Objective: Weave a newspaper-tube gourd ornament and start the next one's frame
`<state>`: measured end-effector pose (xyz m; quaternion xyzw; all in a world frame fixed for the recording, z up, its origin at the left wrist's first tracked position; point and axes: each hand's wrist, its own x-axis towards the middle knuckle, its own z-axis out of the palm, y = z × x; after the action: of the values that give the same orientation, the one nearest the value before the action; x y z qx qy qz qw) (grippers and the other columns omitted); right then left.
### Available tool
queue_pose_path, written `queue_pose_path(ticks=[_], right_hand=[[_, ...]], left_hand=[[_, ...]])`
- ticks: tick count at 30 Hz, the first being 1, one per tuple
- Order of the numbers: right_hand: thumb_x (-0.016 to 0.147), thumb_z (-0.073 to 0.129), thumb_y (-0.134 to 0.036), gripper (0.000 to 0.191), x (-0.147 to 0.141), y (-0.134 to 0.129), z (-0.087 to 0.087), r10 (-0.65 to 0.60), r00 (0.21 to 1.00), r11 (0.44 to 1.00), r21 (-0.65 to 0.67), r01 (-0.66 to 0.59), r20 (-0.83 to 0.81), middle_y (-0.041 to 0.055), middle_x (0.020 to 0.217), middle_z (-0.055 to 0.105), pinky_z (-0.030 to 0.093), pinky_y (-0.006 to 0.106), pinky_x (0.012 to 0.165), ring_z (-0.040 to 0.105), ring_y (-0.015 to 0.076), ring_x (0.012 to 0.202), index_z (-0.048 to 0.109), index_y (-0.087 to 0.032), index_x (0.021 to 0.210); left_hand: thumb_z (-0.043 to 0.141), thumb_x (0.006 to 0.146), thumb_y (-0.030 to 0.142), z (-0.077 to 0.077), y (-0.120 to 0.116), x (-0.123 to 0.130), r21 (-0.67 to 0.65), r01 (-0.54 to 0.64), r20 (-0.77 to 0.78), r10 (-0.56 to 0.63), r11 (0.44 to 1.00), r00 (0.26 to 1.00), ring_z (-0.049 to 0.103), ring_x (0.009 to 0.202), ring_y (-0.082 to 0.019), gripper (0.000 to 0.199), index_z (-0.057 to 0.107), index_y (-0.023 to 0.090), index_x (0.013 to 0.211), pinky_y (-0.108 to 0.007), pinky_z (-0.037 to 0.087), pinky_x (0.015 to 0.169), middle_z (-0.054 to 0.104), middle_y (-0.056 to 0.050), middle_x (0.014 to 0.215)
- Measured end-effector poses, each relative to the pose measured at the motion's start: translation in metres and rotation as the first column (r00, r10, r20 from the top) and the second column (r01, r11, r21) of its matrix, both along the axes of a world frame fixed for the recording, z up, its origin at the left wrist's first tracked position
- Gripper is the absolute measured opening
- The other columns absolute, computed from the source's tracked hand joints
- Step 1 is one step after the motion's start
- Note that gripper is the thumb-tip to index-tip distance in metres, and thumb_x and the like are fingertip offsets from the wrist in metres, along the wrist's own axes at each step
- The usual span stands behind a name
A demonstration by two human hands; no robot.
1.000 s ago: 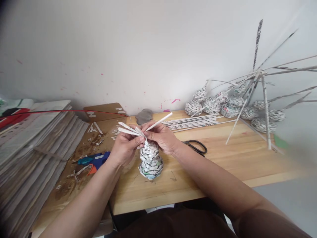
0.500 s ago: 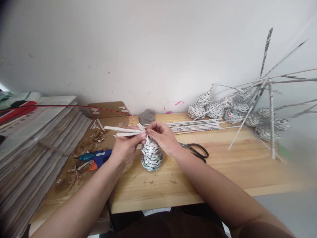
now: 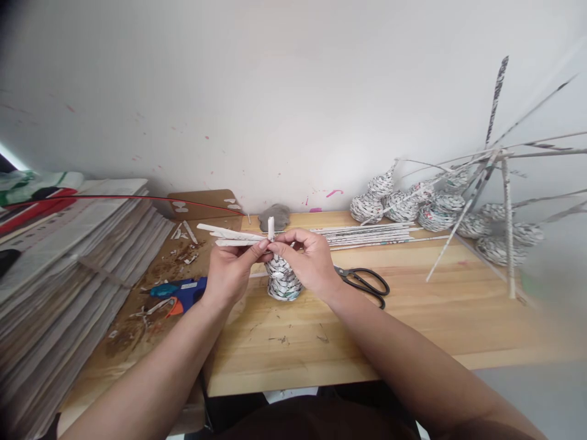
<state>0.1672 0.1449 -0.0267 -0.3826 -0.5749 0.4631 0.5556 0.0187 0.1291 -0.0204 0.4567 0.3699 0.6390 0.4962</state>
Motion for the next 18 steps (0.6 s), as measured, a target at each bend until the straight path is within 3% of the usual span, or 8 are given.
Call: queue_pose_path(ticks=[9,18], right_hand=[[0.080,0.075,-0.035,0.017,0.0019,-0.0055,0.0063,-0.051,0.989,0.992,0.125,0.034,0.136,0.0023,0.076,0.069,0.049,0.028,0.065,0.059,0.0139,0.069,0.071,-0.018,0.081],[0.076,0.079,-0.037,0.021,-0.0022,-0.0049,0.0038,-0.022,0.999,0.998,0.062,0.019,0.038,0.0025,0.076,0.068,0.048,0.028,0.065,0.059,0.0143,0.068,0.071,-0.018,0.079]], left_hand=[[0.084,0.071,0.037,0.0018,0.0000,-0.0017,-0.023,0.027,-0.049,-0.028,0.999,0.998,0.070,0.070,-0.015,0.028,0.075,0.013,0.083,-0.023,0.062,0.061,0.074,-0.004,0.078],[0.084,0.070,0.038,0.0020,0.0006,-0.0002,-0.020,0.015,-0.058,-0.016,1.000,0.998,0.069,0.068,-0.014,0.030,0.073,0.013,0.081,-0.023,0.062,0.060,0.074,-0.004,0.078]])
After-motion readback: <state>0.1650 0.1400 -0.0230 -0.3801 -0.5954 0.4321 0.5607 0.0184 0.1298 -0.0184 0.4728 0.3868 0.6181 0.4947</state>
